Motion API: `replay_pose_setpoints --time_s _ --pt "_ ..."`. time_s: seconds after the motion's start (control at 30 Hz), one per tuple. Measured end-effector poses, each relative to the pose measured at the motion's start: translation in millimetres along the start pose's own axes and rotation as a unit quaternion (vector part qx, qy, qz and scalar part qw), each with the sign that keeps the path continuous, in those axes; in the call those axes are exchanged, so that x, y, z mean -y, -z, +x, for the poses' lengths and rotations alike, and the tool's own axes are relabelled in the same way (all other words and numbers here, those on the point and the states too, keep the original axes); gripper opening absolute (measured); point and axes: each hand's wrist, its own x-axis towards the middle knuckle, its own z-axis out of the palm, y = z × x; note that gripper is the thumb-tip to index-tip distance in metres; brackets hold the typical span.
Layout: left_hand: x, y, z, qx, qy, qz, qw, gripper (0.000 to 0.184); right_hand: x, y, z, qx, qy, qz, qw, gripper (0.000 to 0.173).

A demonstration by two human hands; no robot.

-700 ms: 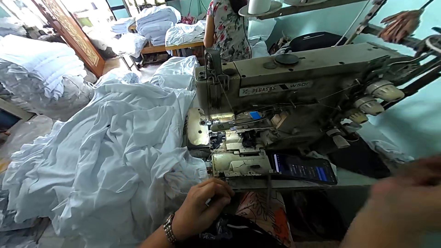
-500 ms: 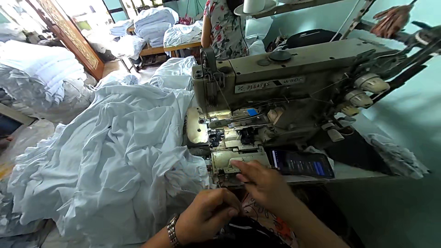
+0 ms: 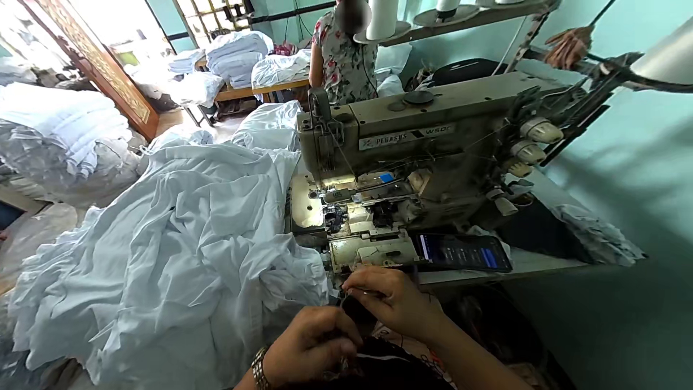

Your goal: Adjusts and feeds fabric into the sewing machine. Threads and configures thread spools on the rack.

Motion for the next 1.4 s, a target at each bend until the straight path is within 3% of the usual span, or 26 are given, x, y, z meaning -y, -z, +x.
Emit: replay_pose_setpoints --time_s 0.13,0.23,0.3,0.43,0.53,0.6,0.7,0.8,0.87,0.97,1.07,1.13,1.27,1.4 --pt "21 15 4 -0.174 0.082 0.02 0.981 0.034 13 5 -7 0.008 0.029 0.048 0.998 0.018" --pt "22 21 27 -0.106 0.203 0.067 0.971 0.048 21 4 -12 0.052 0.057 0.027 0.997 0.024" --pt "22 17 42 -0.049 0.214 0.022 0.975 0.049 23 4 -14 0.078 0.077 -0.013 0.994 0.027" --pt "16 9 61 -0.141 0.196 -0.159 0.957 0.023 18 12 -34 0.08 0.073 -0.139 0.984 0.026" --pt "17 21 62 -0.198 0.155 -0.133 0.959 0.017 2 28 -71 0.079 -0.012 -0.232 0.969 0.025" --pt "19 29 60 -0.213 0.133 -0.106 0.962 0.017 -3 44 -99 0.092 -0.119 -0.254 0.955 0.026" --pt "18 34 59 -0.213 0.105 -0.008 0.971 0.016 -2 74 -130 0.194 -0.334 -0.236 0.892 0.023" --pt "17 35 60 -0.205 0.061 0.145 0.966 0.013 -3 94 -142 0.21 -0.411 -0.248 0.852 0.024" --pt "14 33 60 -0.202 0.035 0.201 0.958 0.012 -4 102 -142 0.137 -0.366 -0.262 0.882 0.02" --pt "6 29 60 -0.195 0.021 0.226 0.954 0.013 -5 109 -122 -0.025 -0.213 -0.287 0.934 0.028" --pt "0 22 61 -0.187 0.023 0.254 0.949 0.011 9 106 -76 -0.14 -0.095 -0.217 0.961 0.031" --pt "-1 18 64 -0.176 0.023 0.26 0.949 0.01 18 89 -41 -0.16 -0.031 -0.153 0.975 0.041" --pt "2 11 73 -0.147 0.019 0.243 0.959 0.01 26 38 12 -0.108 0.048 -0.136 0.984 0.069" --pt "15 17 82 -0.128 -0.004 0.172 0.977 0.008 1 10 34 -0.106 0.062 -0.157 0.98 0.058"
